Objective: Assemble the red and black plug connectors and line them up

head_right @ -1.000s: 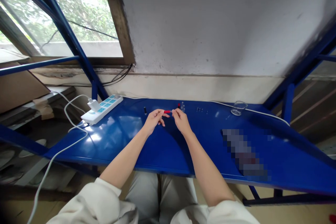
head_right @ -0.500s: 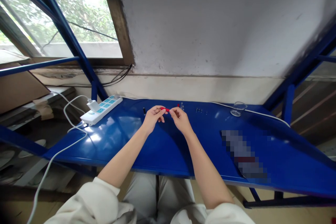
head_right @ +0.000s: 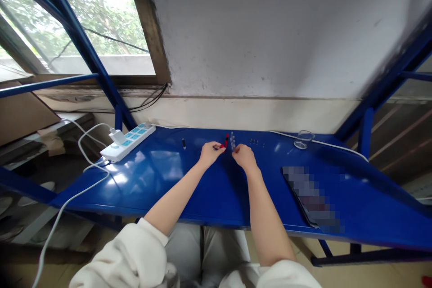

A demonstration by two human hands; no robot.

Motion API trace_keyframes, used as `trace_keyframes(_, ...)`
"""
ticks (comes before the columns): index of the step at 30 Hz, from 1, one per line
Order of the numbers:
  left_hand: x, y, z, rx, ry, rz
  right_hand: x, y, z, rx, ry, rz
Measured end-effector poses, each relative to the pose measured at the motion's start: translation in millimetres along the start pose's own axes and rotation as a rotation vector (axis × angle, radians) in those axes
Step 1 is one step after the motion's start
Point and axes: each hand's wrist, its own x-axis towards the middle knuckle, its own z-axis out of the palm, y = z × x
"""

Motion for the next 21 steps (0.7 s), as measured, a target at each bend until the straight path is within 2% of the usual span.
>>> trace_keyframes(10, 5, -3, 10.4, 0.240, -0.015, -0.021, 1, 0, 12, -0.095, 0.006, 0.095)
trace_keyframes(16, 5, -14, 15.5, 0.248, -0.040, 0.000, 1, -2, 13, -0.128, 0.006, 0.102)
trace_keyframes(21, 9, -15, 19.9, 0.306, -0.040, 0.003, 1, -3, 13, -0.156, -0.008, 0.107)
